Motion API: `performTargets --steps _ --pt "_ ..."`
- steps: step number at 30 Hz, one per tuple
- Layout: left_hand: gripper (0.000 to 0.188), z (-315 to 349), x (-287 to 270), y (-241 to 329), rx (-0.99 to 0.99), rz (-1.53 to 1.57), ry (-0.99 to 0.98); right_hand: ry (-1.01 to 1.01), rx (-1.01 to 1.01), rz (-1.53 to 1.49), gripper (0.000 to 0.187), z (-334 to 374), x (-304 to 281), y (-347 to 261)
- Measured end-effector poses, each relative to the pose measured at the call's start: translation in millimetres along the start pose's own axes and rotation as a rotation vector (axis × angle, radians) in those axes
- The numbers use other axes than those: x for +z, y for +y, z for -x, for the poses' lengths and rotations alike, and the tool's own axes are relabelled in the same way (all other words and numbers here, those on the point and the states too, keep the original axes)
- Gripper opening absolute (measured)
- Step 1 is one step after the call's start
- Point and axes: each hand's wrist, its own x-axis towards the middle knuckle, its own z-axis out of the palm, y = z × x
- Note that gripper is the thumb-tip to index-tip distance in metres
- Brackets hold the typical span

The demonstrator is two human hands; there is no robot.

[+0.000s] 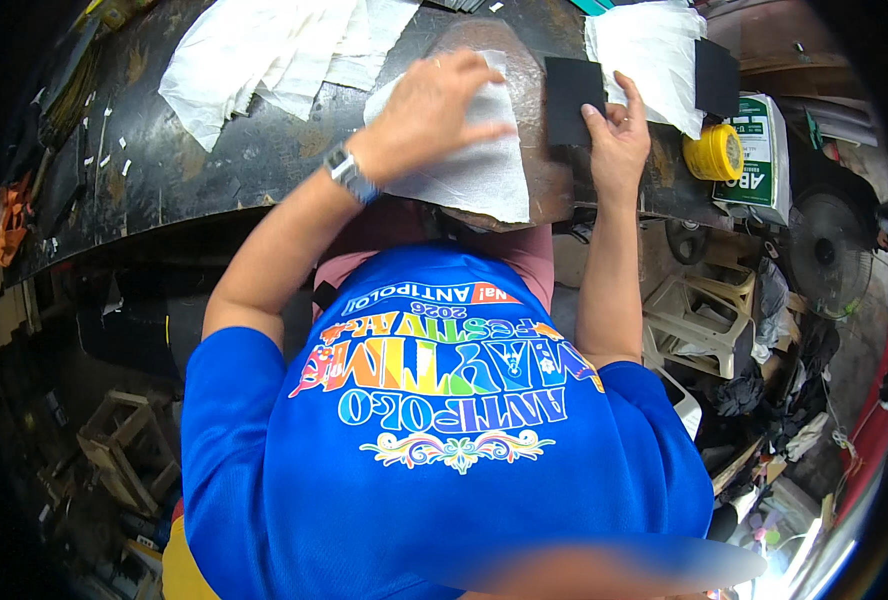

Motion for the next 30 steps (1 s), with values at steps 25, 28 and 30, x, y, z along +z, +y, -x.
performTargets --steps 25,28,30 --pt "0.092 36 13 16 -0.004 -0.056 -0.013 0.013 0.156 -0.452 0.065 43 20 -13" --pt "0.092 36 12 16 -0.01 -0.052 -0.021 -0.054 0.202 -0.421 0.063 44 20 -13" --pt "0.093 35 13 17 -0.013 -0.043 -0.019 -0.087 0.211 -0.349 0.063 46 21 -13"
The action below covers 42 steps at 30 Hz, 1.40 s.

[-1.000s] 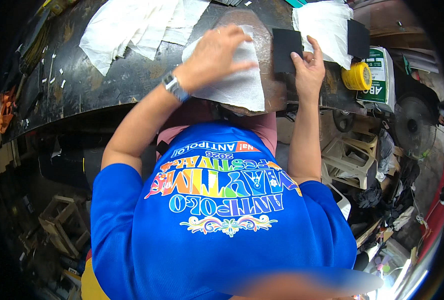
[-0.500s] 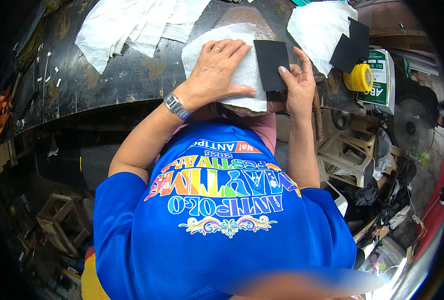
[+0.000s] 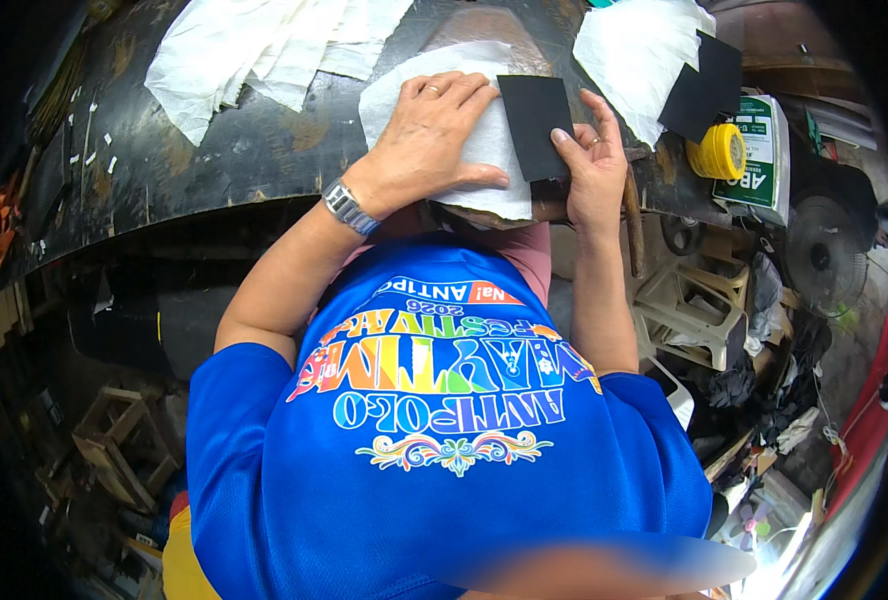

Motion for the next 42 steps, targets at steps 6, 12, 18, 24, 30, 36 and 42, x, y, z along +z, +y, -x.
performTargets --steps 6,12,18,24,30,36,42 --pt "0.096 0 1 0 -0.006 0.001 0.007 0.013 0.003 0.043 0.062 2 1 2" --pt "0.097 -1 -1 0 -0.009 -0.001 -0.017 0.009 -0.014 0.063 0.06 2 1 1" --pt "0.097 -4 -2 1 -0.013 -0.037 -0.056 -0.007 0.003 0.099 0.057 4 1 0" --pt "0.092 -5 -4 1 0.005 -0.095 -0.09 -0.004 0.009 0.15 0.057 -1 2 -2" --pt "0.093 -7 -6 2 0.008 -0.136 -0.112 -0.101 0.122 0.304 0.062 -4 -7 -14" --pt "0.099 -7 -5 2 0.013 -0.161 -0.11 -0.131 0.128 0.315 0.065 -6 -10 -17" --pt "0.098 -8 -5 2 0.018 -0.172 -0.119 -0.127 0.055 0.328 0.063 -8 -11 -8"
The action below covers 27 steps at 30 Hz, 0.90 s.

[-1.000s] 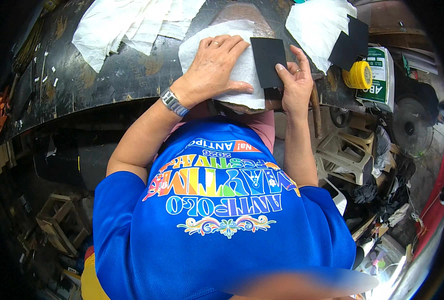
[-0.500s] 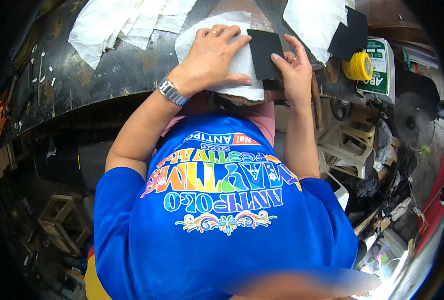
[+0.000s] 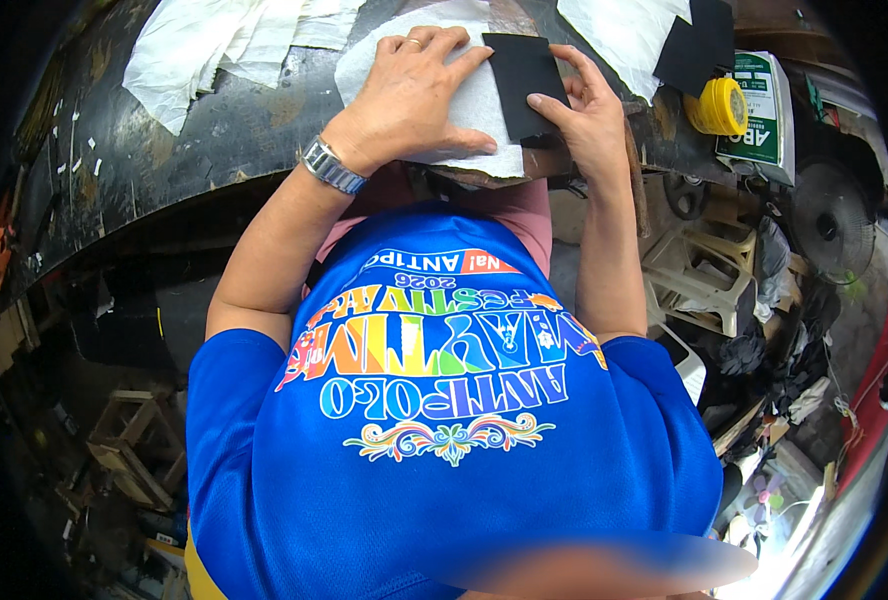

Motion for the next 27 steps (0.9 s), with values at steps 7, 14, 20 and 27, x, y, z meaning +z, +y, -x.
performTargets --steps 7,14,20,27 --pt "0.096 0 2 -2 0.018 0.003 0.024 0.057 -0.179 0.275 0.066 3 7 7" --pt "0.077 -8 8 14 -0.111 -0.012 0.107 0.2 -0.276 0.769 0.061 15 11 -6" --pt "0.11 -2 7 13 -0.114 0.165 0.179 0.334 -0.106 1.176 0.068 50 -57 3" --pt "0.126 9 8 3 -0.05 0.137 0.101 0.39 0.013 0.867 0.051 66 -82 9"
